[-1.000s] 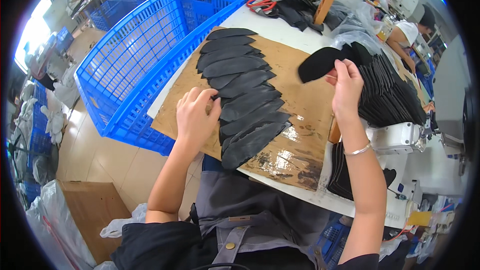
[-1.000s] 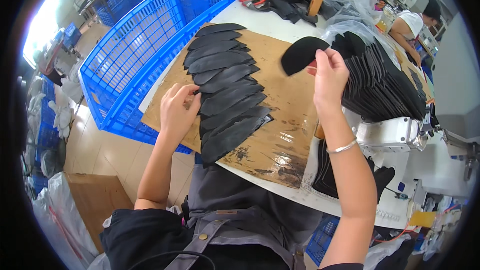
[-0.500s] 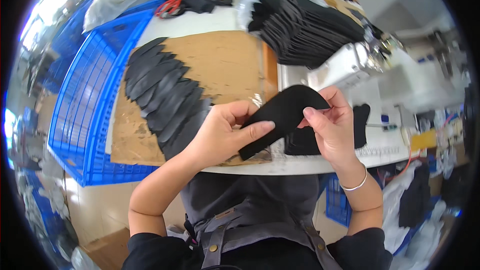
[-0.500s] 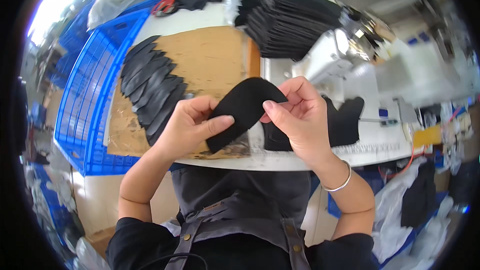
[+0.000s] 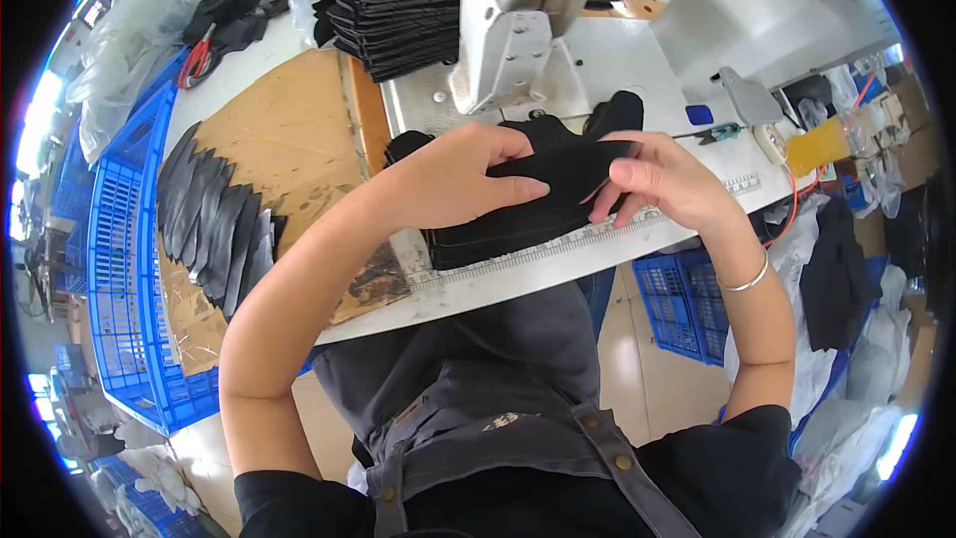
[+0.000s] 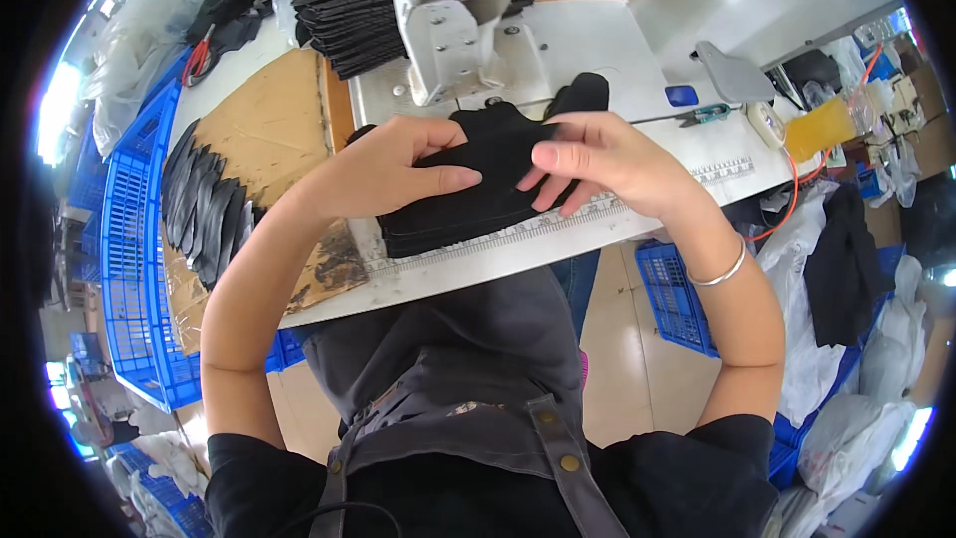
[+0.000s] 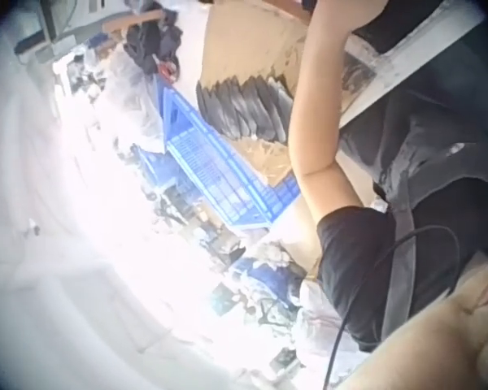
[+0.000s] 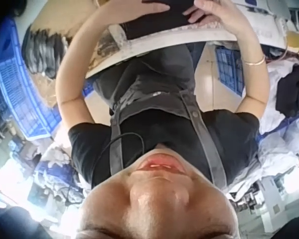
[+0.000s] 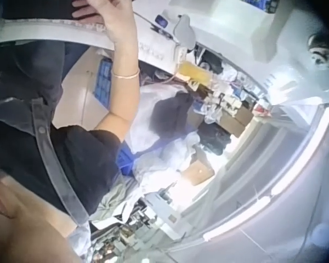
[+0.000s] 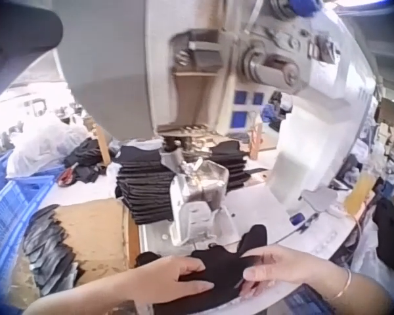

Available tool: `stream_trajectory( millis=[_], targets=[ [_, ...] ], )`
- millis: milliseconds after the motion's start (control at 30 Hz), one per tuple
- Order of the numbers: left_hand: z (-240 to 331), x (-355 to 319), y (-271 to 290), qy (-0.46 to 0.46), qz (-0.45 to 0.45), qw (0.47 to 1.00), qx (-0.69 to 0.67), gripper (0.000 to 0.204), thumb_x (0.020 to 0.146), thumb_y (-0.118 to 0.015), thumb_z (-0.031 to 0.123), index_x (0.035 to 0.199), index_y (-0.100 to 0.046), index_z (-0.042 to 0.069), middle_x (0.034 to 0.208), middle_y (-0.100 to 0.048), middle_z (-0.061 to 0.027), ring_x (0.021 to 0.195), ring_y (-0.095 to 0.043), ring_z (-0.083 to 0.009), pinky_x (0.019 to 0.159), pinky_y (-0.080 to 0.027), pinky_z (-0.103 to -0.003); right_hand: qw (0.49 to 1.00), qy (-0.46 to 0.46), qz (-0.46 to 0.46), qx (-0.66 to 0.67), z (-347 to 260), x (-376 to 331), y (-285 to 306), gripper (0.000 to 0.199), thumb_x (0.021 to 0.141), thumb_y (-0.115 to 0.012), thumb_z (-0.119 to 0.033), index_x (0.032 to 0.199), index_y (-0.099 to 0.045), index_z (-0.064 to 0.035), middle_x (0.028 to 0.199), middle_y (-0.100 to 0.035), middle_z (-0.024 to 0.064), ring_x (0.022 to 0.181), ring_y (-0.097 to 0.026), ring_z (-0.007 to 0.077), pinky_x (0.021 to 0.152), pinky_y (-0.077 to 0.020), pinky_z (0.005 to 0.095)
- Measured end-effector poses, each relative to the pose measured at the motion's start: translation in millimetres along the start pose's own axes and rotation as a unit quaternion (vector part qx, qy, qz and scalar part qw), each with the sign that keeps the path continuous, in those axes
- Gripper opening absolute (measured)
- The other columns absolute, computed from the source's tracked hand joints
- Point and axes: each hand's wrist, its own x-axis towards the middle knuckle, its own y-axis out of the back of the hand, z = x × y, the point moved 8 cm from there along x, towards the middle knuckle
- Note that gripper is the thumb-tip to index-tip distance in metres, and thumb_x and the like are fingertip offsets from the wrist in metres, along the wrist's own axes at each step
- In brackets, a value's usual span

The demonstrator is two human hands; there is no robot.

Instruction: Sort and stack black shoe upper components at a manufacturing workstation.

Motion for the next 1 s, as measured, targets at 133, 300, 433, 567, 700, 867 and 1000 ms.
stream_trajectory(
  millis=[133,300,433,567,700,867,1000],
  targets=[
    [-4.3,8.3,-9.2,-0.005,0.015,0.999,0.04,0.036,0.083,-0.069,0.027,0.096,-0.061,-0.006,0.078,-0.063,-0.0182,0.069,-0.058,-0.026,0.065,-0.046,-0.035,0.997,0.008,0.008,0.082,9.3,8.9,19.4,0.058,0.085,-0.069,-0.035,0.124,-0.051,0.003,0.101,-0.063,0.0094,0.081,-0.064,0.0098,0.062,-0.0552,0.0238],
    [-8.2,10.2,-13.7,0.015,0.029,0.997,0.077,0.036,0.082,-0.07,0.025,0.097,-0.061,-0.006,0.081,-0.063,-0.0194,0.07,-0.059,-0.0293,0.066,-0.046,-0.037,0.986,0.049,0.025,-0.16,7.5,13.0,4.5,0.051,0.078,-0.073,-0.007,0.124,-0.053,-0.0022,0.097,-0.063,0.0056,0.084,-0.059,0.0077,0.07,-0.0509,0.0238],
    [-17.2,4.6,-19.3,0.007,0.085,0.992,0.089,0.037,0.078,-0.075,0.03,0.087,-0.057,-0.002,0.066,-0.048,-0.0077,0.061,-0.042,-0.0134,0.056,-0.038,-0.032,0.962,0.048,0.044,-0.264,0.0,15.0,-5.7,0.049,0.073,-0.073,0.004,0.118,-0.056,-0.0016,0.094,-0.063,0.0037,0.086,-0.058,0.0085,0.078,-0.0475,0.0247],
    [-15.3,1.9,-20.1,0.023,0.125,0.984,0.128,0.041,0.074,-0.078,0.03,0.09,-0.057,-0.002,0.066,-0.051,-0.0111,0.06,-0.045,-0.0195,0.057,-0.04,-0.034,0.967,0.024,0.036,-0.251,11.6,15.5,0.5,0.046,0.072,-0.074,0.004,0.114,-0.057,-0.0002,0.096,-0.064,0.0042,0.085,-0.058,0.0079,0.077,-0.0484,0.0247],
    [-18.9,5.9,-17.7,0.083,0.081,0.982,0.15,0.047,0.074,-0.076,0.036,0.101,-0.063,-0.001,0.095,-0.068,-0.0193,0.089,-0.065,-0.0363,0.079,-0.051,-0.042,0.972,0.042,0.043,-0.228,9.8,16.6,-2.8,0.045,0.072,-0.074,0.004,0.113,-0.057,0.0007,0.094,-0.064,0.0042,0.084,-0.058,0.0074,0.076,-0.0486,0.0241],
    [-20.4,8.3,-13.0,0.05,0.112,0.98,0.155,0.046,0.071,-0.08,0.034,0.092,-0.058,-0.001,0.069,-0.055,-0.0142,0.062,-0.053,-0.0275,0.06,-0.043,-0.038,0.958,0.05,0.059,-0.277,5.6,19.6,-1.4,0.044,0.07,-0.076,0.002,0.11,-0.057,0.0005,0.094,-0.063,0.0034,0.085,-0.058,0.0077,0.076,-0.0481,0.0245],
    [-13.5,6.4,-10.2,0.003,0.144,0.976,0.166,0.047,0.07,-0.08,0.038,0.093,-0.06,0.001,0.077,-0.063,-0.0165,0.073,-0.063,-0.0317,0.065,-0.048,-0.038,0.937,0.148,0.079,-0.307,-7.3,16.0,1.1,0.042,0.066,-0.081,-0.012,0.102,-0.061,-0.0016,0.093,-0.067,0.0181,0.087,-0.066,0.0337,0.075,-0.0508,0.0359]
  ],
)
